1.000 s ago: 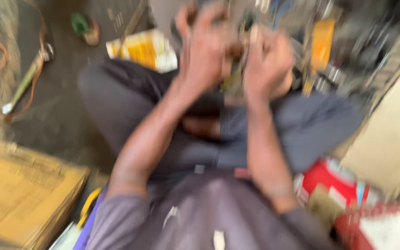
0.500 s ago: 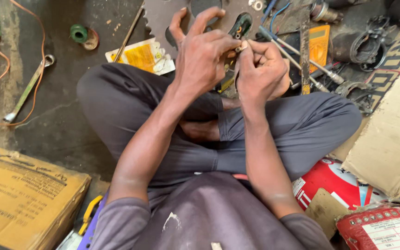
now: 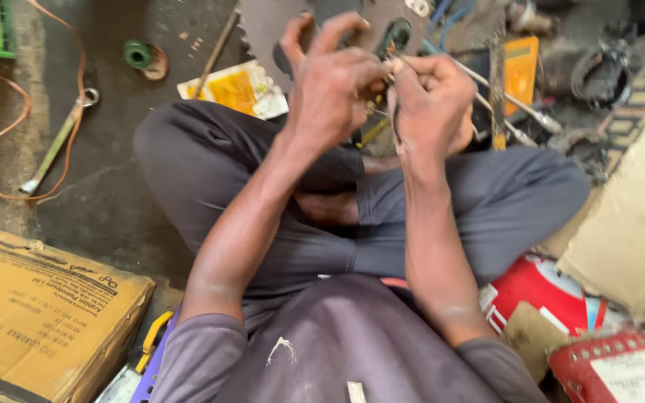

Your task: The person sits on the floor and uses a small metal tool to scrape and clean a small metallic component held in their left hand. The person repeatedly scrapes the surface of the component while surrounded by various mechanical parts and tools.

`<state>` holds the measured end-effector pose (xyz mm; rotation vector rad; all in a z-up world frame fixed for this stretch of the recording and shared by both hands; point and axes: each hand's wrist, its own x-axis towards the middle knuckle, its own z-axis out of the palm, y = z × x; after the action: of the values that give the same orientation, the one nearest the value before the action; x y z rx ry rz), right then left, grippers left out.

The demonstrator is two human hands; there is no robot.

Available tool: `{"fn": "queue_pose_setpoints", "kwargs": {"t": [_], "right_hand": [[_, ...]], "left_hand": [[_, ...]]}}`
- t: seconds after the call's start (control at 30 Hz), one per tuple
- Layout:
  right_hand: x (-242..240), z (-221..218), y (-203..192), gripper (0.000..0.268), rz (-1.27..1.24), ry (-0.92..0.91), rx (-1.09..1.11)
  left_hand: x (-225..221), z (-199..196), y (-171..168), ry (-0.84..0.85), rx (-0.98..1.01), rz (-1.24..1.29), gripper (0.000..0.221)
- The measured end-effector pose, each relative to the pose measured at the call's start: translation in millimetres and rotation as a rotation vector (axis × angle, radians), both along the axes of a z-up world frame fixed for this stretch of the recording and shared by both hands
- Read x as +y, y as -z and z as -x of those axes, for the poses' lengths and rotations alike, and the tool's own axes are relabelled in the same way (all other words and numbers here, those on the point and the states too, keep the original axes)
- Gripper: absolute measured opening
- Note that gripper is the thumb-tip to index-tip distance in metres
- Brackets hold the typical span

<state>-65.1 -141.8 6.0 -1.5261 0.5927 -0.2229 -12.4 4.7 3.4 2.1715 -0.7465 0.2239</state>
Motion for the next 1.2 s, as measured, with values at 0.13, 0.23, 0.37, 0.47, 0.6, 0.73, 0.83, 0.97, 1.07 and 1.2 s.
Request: {"fn": "queue_pose_setpoints", "kwargs": {"t": [0.13, 0.23, 0.37, 0.47, 0.6, 0.73, 0.83, 0.97, 1.07, 1.2], "right_hand": [[-8, -23, 0, 0.004, 0.161, -0.012, -0.16], [-5, -5, 6, 0.003, 0.275, -0.012, -0.048], [-11, -8, 1, 0.004, 0.308, 0.011, -0.014], [-3, -13, 5, 0.002, 0.434, -0.001, -0.1], [-9, -8, 3, 0.003, 0.45, -0.061, -0.195], [-4, -2, 10, 0.006, -0.001, 0.048, -0.138], [-4, -1, 17, 0.005, 0.144, 0.019, -0.092], [-3, -1, 12, 0.005, 0.366, 0.008, -0.146], [-1, -9, 3, 0.004, 0.457, -0.005, -0.148], [-3, 6, 10, 0.006, 0.461, -0.021, -0.135]], "left_hand": [[-4, -19, -4, -0.019, -0.01, 0.002, 0.029], [1, -1, -1, -0.018, -0.005, -0.01, 0.045], [-5, -8, -5, -0.039, 0.024, -0.026, 0.057], [1, -8, -1, -0.032, 0.01, -0.012, 0.057], [-5, -2, -3, -0.057, -0.032, -0.042, 0.055], [-2, -2, 0, -0.061, 0.008, -0.011, 0.053], [-4, -4, 3, -0.055, -0.004, -0.012, 0.052], [-3, -1, -4, -0.068, -0.007, -0.022, 0.05], [-4, -11, -11, -0.056, -0.021, -0.007, 0.051], [0, 5, -13, -0.061, -0.017, 0.019, 0.044]]}}
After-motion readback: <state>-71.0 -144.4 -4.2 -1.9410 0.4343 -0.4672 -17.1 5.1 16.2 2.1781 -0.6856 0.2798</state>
